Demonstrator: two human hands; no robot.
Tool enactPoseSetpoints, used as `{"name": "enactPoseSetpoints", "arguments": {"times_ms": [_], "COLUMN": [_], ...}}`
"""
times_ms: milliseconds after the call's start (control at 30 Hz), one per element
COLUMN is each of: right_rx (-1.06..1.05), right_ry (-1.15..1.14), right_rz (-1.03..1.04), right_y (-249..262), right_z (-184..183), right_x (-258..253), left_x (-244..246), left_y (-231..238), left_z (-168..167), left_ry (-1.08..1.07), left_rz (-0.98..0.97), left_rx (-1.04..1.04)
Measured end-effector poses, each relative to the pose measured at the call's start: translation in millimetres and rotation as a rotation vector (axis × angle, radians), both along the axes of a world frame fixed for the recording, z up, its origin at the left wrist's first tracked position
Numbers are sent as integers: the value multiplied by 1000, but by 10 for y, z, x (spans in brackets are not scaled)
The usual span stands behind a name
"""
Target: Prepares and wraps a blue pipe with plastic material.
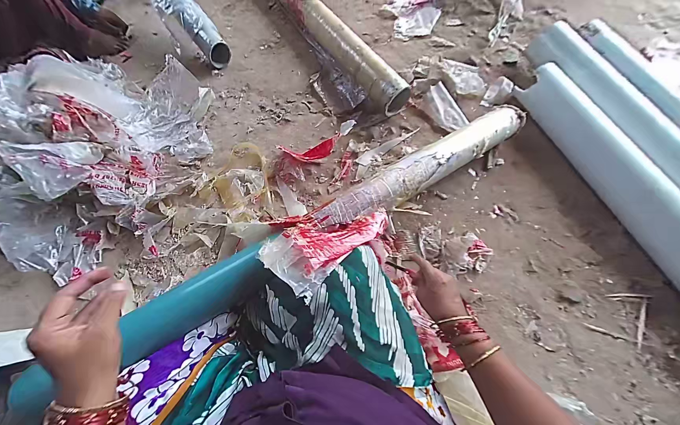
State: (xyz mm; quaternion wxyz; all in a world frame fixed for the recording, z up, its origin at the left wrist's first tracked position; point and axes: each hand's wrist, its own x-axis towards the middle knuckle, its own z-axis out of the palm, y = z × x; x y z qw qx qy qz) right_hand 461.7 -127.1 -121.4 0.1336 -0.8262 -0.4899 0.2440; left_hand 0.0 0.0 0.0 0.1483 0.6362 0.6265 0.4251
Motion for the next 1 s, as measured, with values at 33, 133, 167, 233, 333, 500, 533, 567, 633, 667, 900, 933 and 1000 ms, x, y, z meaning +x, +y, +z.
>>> {"name": "enactPoseSetpoints", "arguments": {"times_ms": [33, 133, 167, 233, 333, 500, 533, 567, 633, 667, 900, 933, 1000], "right_rx": [32, 96, 94, 204, 381, 492, 475, 432, 346, 325, 344, 346, 339], "right_ry": [-51, -224, -254, -269, -230, -281, -314, -345, -385, -386, -446, -463, -520], "right_rz": [20, 44, 43, 131, 430, 903, 966, 1021, 1107, 1138, 1171, 1170, 1180], "right_y": [39, 285, 384, 600, 1001, 1708, 1808, 1886, 1998, 2032, 2004, 1997, 1968], "right_z": [121, 624, 806, 1009, 1024, 788, 750, 733, 718, 717, 749, 742, 753], "right_x": [49, 151, 160, 166, -4, -469, -529, -573, -592, -575, -246, -162, 14], "left_x": [126, 532, 636, 742, 761, 758, 761, 765, 768, 764, 752, 748, 752], "left_y": [82, 251, 271, 290, 248, 213, 209, 202, 204, 202, 195, 193, 187], "left_z": [-135, -482, -579, -764, -929, -1020, -1028, -1039, -1048, -1053, -1055, -1060, -1067], "left_ry": [28, 145, 162, 177, 287, 341, 348, 353, 357, 359, 373, 375, 377], "left_rz": [-142, -402, -438, -437, -395, -412, -413, -411, -406, -405, -417, -413, -414], "left_rx": [-32, -74, -92, -134, -101, -28, -23, -17, 1, 4, 20, 24, 27]}}
